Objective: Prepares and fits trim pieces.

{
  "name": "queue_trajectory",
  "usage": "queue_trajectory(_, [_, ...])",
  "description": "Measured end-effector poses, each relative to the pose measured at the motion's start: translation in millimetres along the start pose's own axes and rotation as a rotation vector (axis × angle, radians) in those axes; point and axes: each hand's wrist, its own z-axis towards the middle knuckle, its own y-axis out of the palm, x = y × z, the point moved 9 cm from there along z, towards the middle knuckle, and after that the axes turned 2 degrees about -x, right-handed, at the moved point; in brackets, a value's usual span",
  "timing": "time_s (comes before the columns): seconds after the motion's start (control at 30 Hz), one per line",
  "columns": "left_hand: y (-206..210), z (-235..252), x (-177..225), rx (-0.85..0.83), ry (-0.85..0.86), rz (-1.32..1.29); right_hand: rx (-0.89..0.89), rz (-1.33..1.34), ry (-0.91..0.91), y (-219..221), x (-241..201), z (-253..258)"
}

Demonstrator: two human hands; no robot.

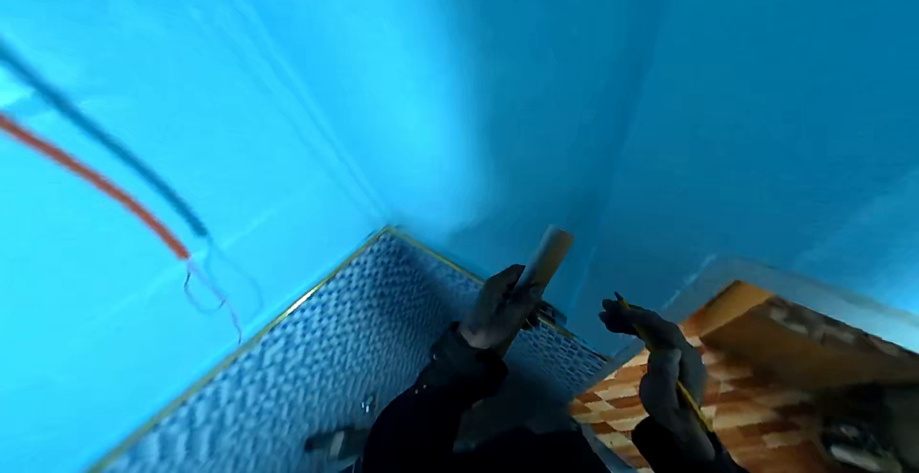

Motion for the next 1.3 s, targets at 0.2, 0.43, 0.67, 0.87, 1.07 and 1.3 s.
queue_trajectory(0.2, [-5.1,-78.1,-85.1,0.387,-0.087,-0.123,-0.332,0.191,0.246,37.4,67.4,-33.1])
queue_trajectory(0.43, [14.9,-219.8,-162.3,1.013,-0.268,-0.401,-0.692,0.204,0.377,88.1,113.7,-87.4])
queue_trajectory(0.67, [5.3,-347.2,-160.0,1.581,-0.212,-0.423,-1.106,-0.003,0.248,186.8,90.3,-106.3])
queue_trajectory(0.87, [-29.1,-447.8,-157.1,1.865,-0.138,-0.378,-1.034,0.167,-0.083,266.7,31.3,-114.0])
queue_trajectory(1.07, [-60.4,-568.9,-177.2,2.174,-0.179,-0.214,-1.295,0.034,-0.180,358.0,23.0,-147.5])
queue_trajectory(1.3, [-45.4,-746.0,-170.8,2.476,0.014,-0.022,-1.583,0.355,0.177,470.8,-7.0,-189.9])
